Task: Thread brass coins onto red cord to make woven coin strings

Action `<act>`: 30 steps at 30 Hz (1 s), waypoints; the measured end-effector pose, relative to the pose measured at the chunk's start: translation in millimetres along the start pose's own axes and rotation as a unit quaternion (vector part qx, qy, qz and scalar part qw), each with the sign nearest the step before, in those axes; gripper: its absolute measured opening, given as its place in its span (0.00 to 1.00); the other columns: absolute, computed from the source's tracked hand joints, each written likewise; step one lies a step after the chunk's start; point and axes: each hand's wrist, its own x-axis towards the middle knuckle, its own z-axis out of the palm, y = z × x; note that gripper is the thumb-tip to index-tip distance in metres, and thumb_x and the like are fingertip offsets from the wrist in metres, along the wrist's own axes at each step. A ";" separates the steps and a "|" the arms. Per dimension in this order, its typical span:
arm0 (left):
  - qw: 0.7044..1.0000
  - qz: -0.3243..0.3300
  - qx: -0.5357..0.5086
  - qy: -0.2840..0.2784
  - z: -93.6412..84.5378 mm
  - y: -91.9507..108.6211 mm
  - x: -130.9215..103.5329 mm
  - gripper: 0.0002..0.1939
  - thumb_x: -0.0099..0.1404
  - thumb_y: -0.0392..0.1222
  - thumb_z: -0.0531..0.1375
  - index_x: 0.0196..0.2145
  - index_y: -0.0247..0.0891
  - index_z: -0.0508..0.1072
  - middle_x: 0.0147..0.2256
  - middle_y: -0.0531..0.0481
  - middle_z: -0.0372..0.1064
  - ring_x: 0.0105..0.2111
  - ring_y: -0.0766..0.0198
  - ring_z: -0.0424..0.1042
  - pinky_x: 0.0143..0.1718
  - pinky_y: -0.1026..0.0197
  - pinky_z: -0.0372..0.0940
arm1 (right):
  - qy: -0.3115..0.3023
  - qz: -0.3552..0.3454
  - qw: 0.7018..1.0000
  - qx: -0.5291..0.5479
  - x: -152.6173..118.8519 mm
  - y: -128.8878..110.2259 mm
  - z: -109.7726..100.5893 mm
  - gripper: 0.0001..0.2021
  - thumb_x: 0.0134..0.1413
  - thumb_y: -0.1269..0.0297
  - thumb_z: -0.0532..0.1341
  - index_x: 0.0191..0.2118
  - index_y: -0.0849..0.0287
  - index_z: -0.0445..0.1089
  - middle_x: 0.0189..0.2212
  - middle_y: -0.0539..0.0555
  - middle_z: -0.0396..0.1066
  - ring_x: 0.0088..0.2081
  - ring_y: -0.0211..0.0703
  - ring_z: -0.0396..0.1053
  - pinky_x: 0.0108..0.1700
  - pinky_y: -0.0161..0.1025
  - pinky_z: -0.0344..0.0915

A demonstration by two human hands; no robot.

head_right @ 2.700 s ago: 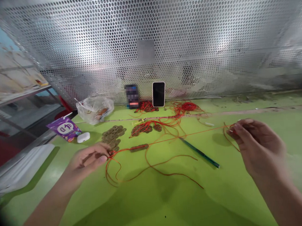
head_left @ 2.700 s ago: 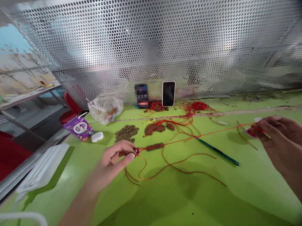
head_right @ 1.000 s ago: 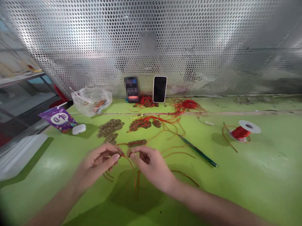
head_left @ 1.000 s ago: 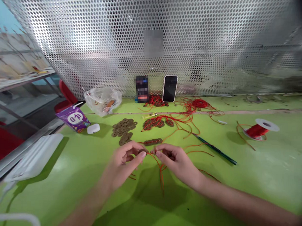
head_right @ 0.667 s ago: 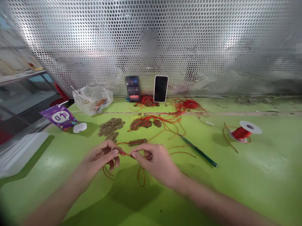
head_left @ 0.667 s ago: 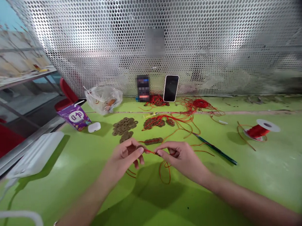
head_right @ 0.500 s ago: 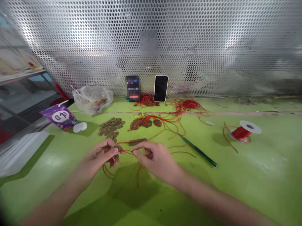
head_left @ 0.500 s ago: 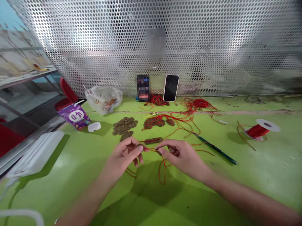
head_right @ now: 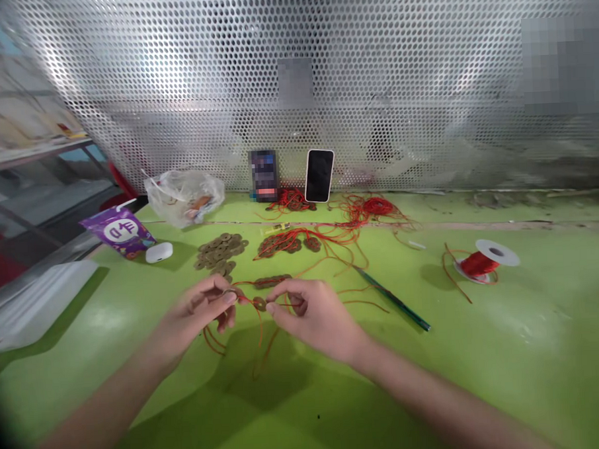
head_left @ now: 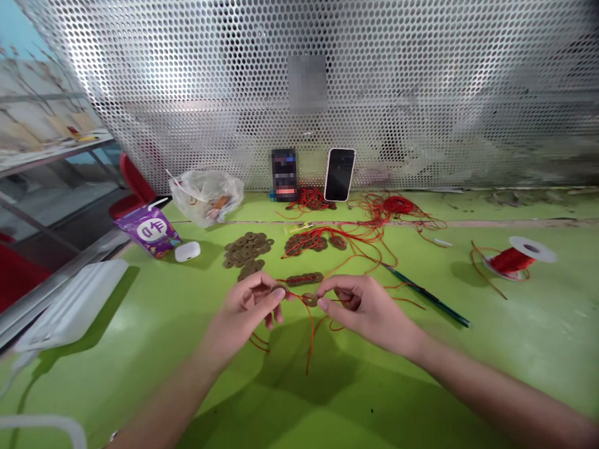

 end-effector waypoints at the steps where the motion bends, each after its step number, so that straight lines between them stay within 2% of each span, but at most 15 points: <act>1: 1.000 -0.001 0.003 0.000 0.2 0.3 -0.2 0.11 0.64 0.46 0.59 0.29 0.38 0.67 0.21 0.56 0.67 0.22 0.69 0.67 0.23 0.67 0.62 | -0.005 0.005 1.000 0.013 0.0 0.1 0.4 0.10 0.55 0.59 0.59 0.35 0.61 0.72 0.17 0.44 0.48 0.20 0.32 0.42 0.20 0.33 0.39; 5: 1.000 -0.003 0.014 -0.003 1.5 1.6 -2.2 0.11 0.64 0.47 0.59 0.30 0.38 0.67 0.21 0.56 0.67 0.23 0.68 0.67 0.24 0.67 0.62 | -0.014 0.016 0.998 0.067 0.6 0.6 2.1 0.13 0.54 0.56 0.59 0.37 0.61 0.74 0.18 0.45 0.50 0.20 0.32 0.43 0.21 0.33 0.41; 14: 0.999 -0.006 0.042 -0.008 1.9 -0.5 -5.3 0.09 0.64 0.47 0.60 0.33 0.38 0.70 0.24 0.56 0.67 0.25 0.68 0.68 0.26 0.68 0.62 | -0.009 0.027 0.993 0.117 1.9 3.6 6.2 0.13 0.52 0.55 0.61 0.33 0.61 0.75 0.21 0.48 0.60 0.21 0.32 0.48 0.22 0.33 0.44; 20: 0.999 -0.014 0.051 -0.010 3.7 -4.7 -4.1 0.10 0.62 0.48 0.62 0.33 0.38 0.72 0.25 0.54 0.68 0.25 0.67 0.68 0.25 0.67 0.62 | 0.032 0.026 0.997 0.066 -1.3 4.3 10.0 0.08 0.51 0.61 0.61 0.30 0.60 0.74 0.17 0.44 0.48 0.20 0.32 0.44 0.22 0.34 0.40; 27: 0.998 -0.023 0.056 -0.006 7.4 -0.5 -5.4 0.10 0.59 0.47 0.63 0.30 0.38 0.74 0.23 0.54 0.68 0.23 0.67 0.68 0.23 0.67 0.62 | 0.082 0.028 0.995 0.054 -3.1 6.0 12.7 0.09 0.49 0.62 0.61 0.25 0.61 0.66 0.16 0.43 0.49 0.20 0.32 0.45 0.22 0.34 0.42; 30: 0.997 -0.033 0.063 0.001 9.3 -2.1 -6.3 0.10 0.58 0.48 0.64 0.30 0.38 0.74 0.23 0.53 0.68 0.23 0.66 0.68 0.22 0.67 0.62 | 0.081 0.028 0.994 0.060 -3.6 6.0 14.9 0.09 0.50 0.61 0.61 0.25 0.60 0.66 0.16 0.43 0.48 0.20 0.32 0.44 0.22 0.34 0.41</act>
